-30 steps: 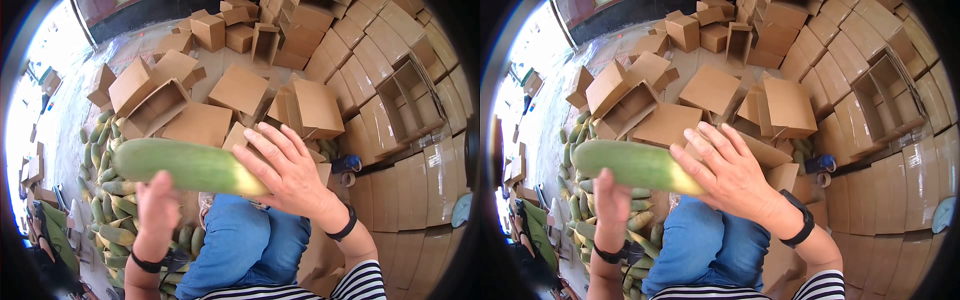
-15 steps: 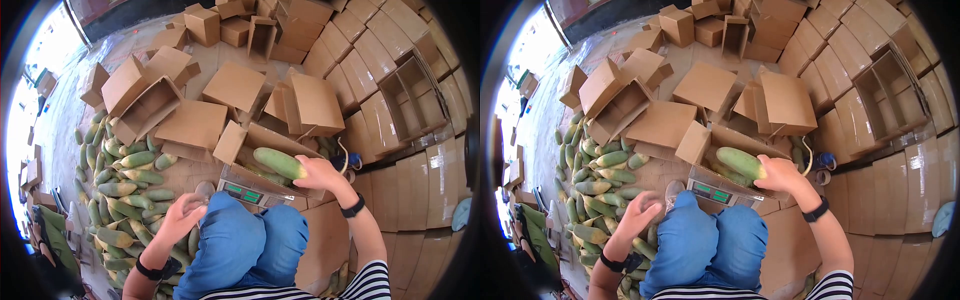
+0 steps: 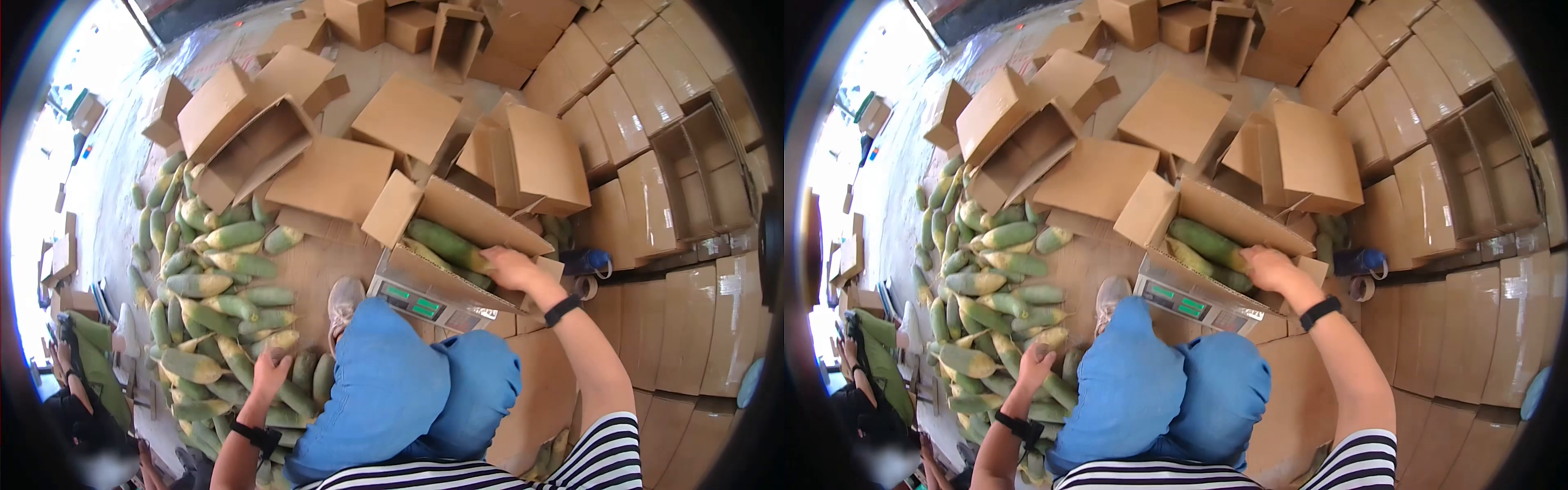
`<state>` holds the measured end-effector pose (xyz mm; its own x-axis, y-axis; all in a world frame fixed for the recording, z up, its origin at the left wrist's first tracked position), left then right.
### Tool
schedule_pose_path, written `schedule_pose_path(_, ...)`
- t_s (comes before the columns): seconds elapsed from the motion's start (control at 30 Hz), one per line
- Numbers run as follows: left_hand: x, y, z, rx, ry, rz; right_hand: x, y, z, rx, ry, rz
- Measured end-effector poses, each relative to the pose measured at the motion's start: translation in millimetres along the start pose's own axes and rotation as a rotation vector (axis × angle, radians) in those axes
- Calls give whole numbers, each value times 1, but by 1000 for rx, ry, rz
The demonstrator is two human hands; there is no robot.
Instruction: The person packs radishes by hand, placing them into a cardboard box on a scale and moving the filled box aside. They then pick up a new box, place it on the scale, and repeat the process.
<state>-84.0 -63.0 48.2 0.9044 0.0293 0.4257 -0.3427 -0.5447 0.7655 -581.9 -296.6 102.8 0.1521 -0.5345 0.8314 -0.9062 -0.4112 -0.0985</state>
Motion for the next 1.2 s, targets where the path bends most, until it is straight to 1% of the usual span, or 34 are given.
schedule_pose_path(0.03,13,-25,-3,54,53,132,7,-2,-6,89,134,17)
schedule_pose_path(0.1,45,-73,-9,-52,247,205,37,-10,-28,145,251,141)
schedule_pose_path(0.13,57,-68,-15,17,272,300,61,-22,-46,109,228,229)
schedule_pose_path(0.17,69,-75,-19,100,286,299,81,-34,-63,101,237,309)
schedule_pose_path(0.2,82,-87,-26,101,364,316,96,-43,-82,71,259,424)
schedule_pose_path(0.23,94,-101,-30,97,439,331,106,-52,-97,63,284,456)
schedule_pose_path(0.27,100,-110,-33,102,442,331,114,-59,-112,50,312,486)
schedule_pose_path(0.3,110,-117,-37,97,500,369,121,-71,-126,53,309,486)
schedule_pose_path(0.33,116,-119,-41,91,557,408,131,-85,-141,67,376,476)
schedule_pose_path(0.37,117,-118,-42,93,555,409,138,-99,-155,81,443,466)
schedule_pose_path(0.43,120,-123,-40,239,538,378,143,-127,-175,165,555,445)
schedule_pose_path(0.47,120,-125,-38,245,537,380,143,-142,-183,216,586,423)
schedule_pose_path(0.53,119,-133,-29,339,515,424,131,-166,-187,269,579,442)
schedule_pose_path(0.57,119,-132,-26,345,521,424,123,-176,-185,288,575,427)
schedule_pose_path(0.6,116,-132,-25,452,473,450,116,-185,-181,322,582,286)
schedule_pose_path(0.63,114,-135,-24,555,423,473,112,-188,-179,327,580,287)
schedule_pose_path(0.67,114,-139,-20,576,399,513,112,-189,-180,325,623,249)
schedule_pose_path(0.7,113,-137,-19,577,399,512,113,-189,-181,320,667,210)
schedule_pose_path(0.8,103,-125,-12,573,407,539,113,-187,-178,295,679,220)
schedule_pose_path(0.87,98,-90,-4,283,557,762,115,-187,-177,292,680,220)
schedule_pose_path(0.9,92,-92,5,282,555,758,114,-187,-177,289,682,214)
schedule_pose_path(0.97,75,-74,32,-32,574,566,113,-188,-176,288,680,210)
schedule_pose_path(1.0,68,-63,44,-33,574,565,112,-188,-176,286,684,207)
schedule_pose_path(1.07,59,-49,69,99,700,221,111,-187,-175,279,684,199)
schedule_pose_path(1.1,62,-56,86,229,739,230,112,-187,-176,269,681,192)
schedule_pose_path(1.17,75,-98,120,456,811,125,114,-184,-180,266,679,210)
schedule_pose_path(1.2,87,-129,142,455,752,64,116,-181,-182,256,688,225)
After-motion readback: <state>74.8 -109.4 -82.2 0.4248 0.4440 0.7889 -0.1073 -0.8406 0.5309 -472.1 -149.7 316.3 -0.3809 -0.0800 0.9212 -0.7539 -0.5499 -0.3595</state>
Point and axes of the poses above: each hand's wrist, its own z-axis towards the middle knuckle, its own x-axis out of the back of the hand, y = z × x, the point moved 8 cm from there along z, towards the middle knuckle, and after that the axes turned 12 degrees about -z, right-handed, at the moved point
